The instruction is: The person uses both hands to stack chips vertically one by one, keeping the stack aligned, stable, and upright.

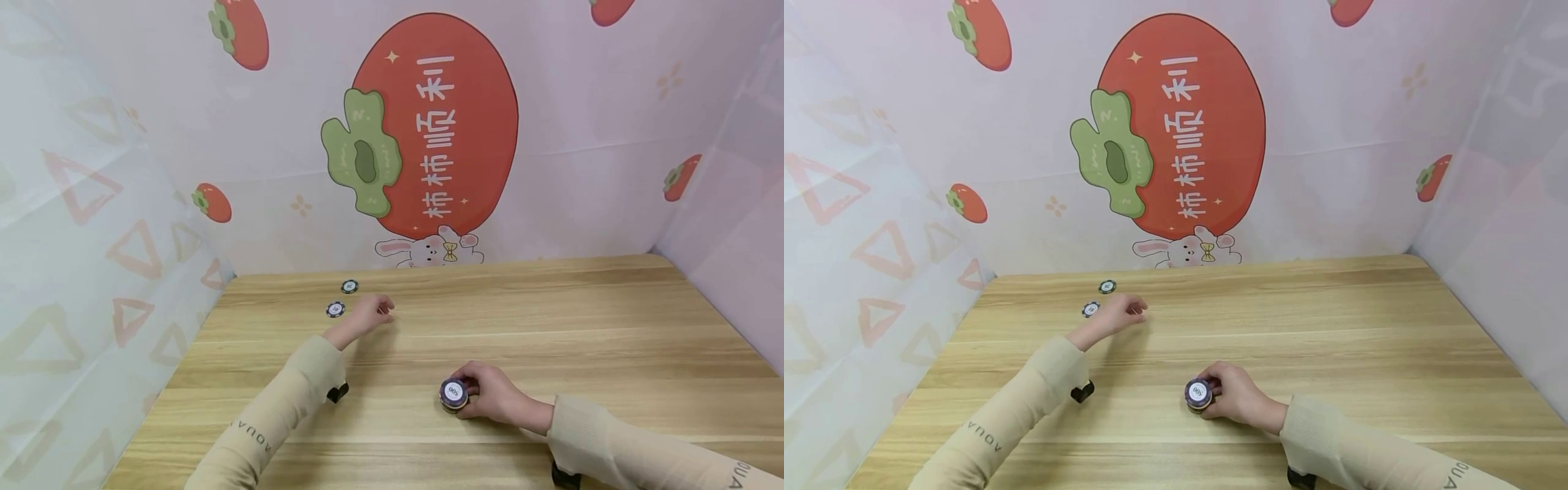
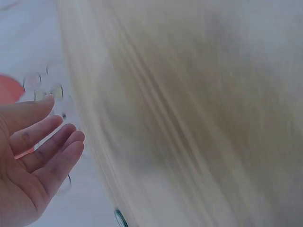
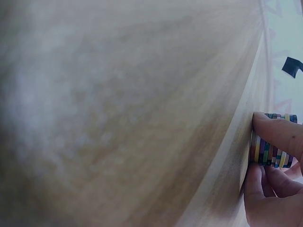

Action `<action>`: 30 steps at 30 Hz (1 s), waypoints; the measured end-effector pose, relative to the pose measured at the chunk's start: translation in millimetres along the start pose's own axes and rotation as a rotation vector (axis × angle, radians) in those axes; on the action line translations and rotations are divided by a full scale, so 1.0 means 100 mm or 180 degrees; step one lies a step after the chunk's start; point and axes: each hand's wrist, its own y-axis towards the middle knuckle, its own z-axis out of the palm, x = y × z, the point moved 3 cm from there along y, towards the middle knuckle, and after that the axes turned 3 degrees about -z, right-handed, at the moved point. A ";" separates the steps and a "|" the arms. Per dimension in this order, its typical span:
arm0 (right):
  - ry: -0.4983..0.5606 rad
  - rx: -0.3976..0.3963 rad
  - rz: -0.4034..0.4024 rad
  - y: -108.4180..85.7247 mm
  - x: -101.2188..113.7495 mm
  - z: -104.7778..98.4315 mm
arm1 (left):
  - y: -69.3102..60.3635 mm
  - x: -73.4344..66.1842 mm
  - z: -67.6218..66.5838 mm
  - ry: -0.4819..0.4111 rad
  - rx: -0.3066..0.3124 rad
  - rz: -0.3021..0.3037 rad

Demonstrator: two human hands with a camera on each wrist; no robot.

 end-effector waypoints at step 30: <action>-0.0130 0.0011 0.0028 0.01 -0.03 0.01 | 0.02 0.57 -0.32 0.0903 -0.0277 -0.0266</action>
